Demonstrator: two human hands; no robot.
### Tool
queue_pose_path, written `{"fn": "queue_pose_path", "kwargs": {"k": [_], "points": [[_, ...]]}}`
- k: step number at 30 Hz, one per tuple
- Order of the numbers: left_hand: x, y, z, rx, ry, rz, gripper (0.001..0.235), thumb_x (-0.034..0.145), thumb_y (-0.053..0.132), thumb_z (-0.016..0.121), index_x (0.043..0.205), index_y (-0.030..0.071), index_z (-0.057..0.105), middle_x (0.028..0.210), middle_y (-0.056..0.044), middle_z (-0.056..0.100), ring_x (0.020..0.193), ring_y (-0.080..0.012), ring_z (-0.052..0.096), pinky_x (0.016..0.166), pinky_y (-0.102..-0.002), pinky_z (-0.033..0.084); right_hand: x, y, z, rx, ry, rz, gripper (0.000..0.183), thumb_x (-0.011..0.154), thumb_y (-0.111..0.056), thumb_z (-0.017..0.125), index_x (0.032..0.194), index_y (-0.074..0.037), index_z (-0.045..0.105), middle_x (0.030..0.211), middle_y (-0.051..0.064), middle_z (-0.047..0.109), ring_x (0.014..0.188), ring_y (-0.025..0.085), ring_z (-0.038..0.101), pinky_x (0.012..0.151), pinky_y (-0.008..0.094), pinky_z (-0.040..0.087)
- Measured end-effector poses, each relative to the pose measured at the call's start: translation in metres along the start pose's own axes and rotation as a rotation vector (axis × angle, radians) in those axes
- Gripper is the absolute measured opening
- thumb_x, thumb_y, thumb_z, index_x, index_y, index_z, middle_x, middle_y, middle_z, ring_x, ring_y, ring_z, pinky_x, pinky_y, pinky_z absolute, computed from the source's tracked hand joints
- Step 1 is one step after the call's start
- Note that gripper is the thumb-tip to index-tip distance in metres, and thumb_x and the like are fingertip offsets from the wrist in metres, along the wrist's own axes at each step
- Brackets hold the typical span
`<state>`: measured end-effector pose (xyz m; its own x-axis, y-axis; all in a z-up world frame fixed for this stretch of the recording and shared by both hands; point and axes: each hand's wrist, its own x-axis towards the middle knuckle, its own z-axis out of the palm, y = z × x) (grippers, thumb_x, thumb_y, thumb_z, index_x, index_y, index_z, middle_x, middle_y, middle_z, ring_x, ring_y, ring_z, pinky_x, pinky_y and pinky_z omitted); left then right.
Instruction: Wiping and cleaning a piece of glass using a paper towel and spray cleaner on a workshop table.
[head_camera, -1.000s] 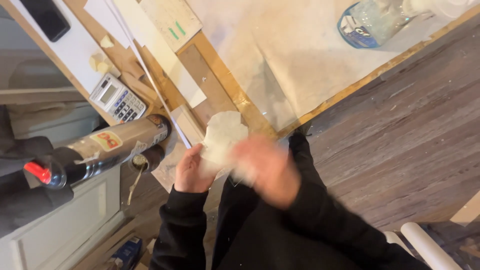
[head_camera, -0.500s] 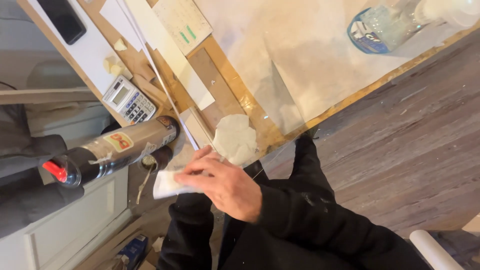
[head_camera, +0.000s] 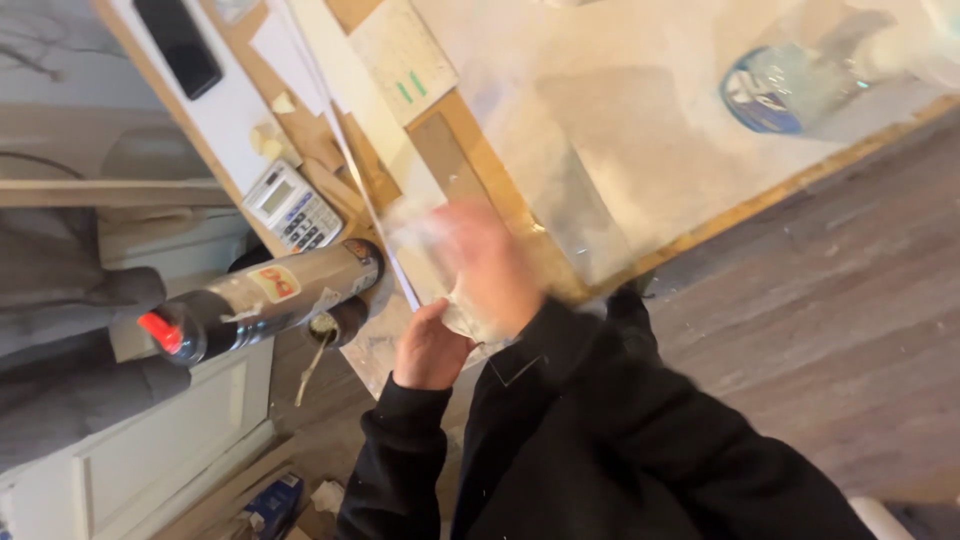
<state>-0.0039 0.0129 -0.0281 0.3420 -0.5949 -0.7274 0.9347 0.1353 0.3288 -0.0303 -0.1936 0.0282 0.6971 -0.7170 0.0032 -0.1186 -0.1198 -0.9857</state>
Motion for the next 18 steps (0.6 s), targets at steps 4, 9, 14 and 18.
{"fn": "queue_pose_path", "kwargs": {"k": [4,9,14,18], "points": [[-0.002,0.002,0.008,-0.117,0.243,0.031,0.044,0.1,0.026,0.05,0.137,0.013,0.07,0.133,-0.012,0.075,0.107,-0.0381,0.074,0.088,-0.063,0.06,-0.012,-0.065,-0.01,0.483,-0.297,0.152,0.03,0.097,-0.003,0.074,0.123,-0.017,0.079,0.119,0.004,0.078,0.116,0.019,0.071,0.104,0.039,0.06],[-0.008,0.018,0.032,-0.006,0.13,-0.008,0.047,0.101,0.025,0.047,0.139,0.011,0.07,0.142,-0.016,0.071,0.117,-0.0393,0.072,0.097,-0.059,0.058,0.043,0.082,-0.112,0.696,0.169,0.496,0.03,0.087,-0.007,0.082,0.117,-0.011,0.075,0.095,0.005,0.075,0.084,0.016,0.076,0.077,0.033,0.065],[-0.005,0.017,0.027,0.035,0.131,0.028,0.051,0.103,0.028,0.042,0.146,0.014,0.065,0.148,-0.014,0.067,0.12,-0.0399,0.068,0.098,-0.061,0.056,0.051,0.147,-0.158,0.53,0.375,0.485,0.039,0.092,-0.007,0.087,0.127,-0.014,0.072,0.109,0.0,0.076,0.097,0.011,0.073,0.089,0.031,0.066],[-0.013,0.025,0.023,-0.032,-0.028,-0.017,0.046,0.105,0.023,0.048,0.143,-0.001,0.059,0.149,-0.021,0.062,0.13,-0.0375,0.06,0.102,-0.05,0.047,0.068,0.152,-0.173,0.349,0.285,0.511,0.064,0.088,0.005,0.074,0.149,-0.002,0.057,0.132,0.015,0.07,0.115,0.023,0.071,0.099,0.032,0.061]]}}
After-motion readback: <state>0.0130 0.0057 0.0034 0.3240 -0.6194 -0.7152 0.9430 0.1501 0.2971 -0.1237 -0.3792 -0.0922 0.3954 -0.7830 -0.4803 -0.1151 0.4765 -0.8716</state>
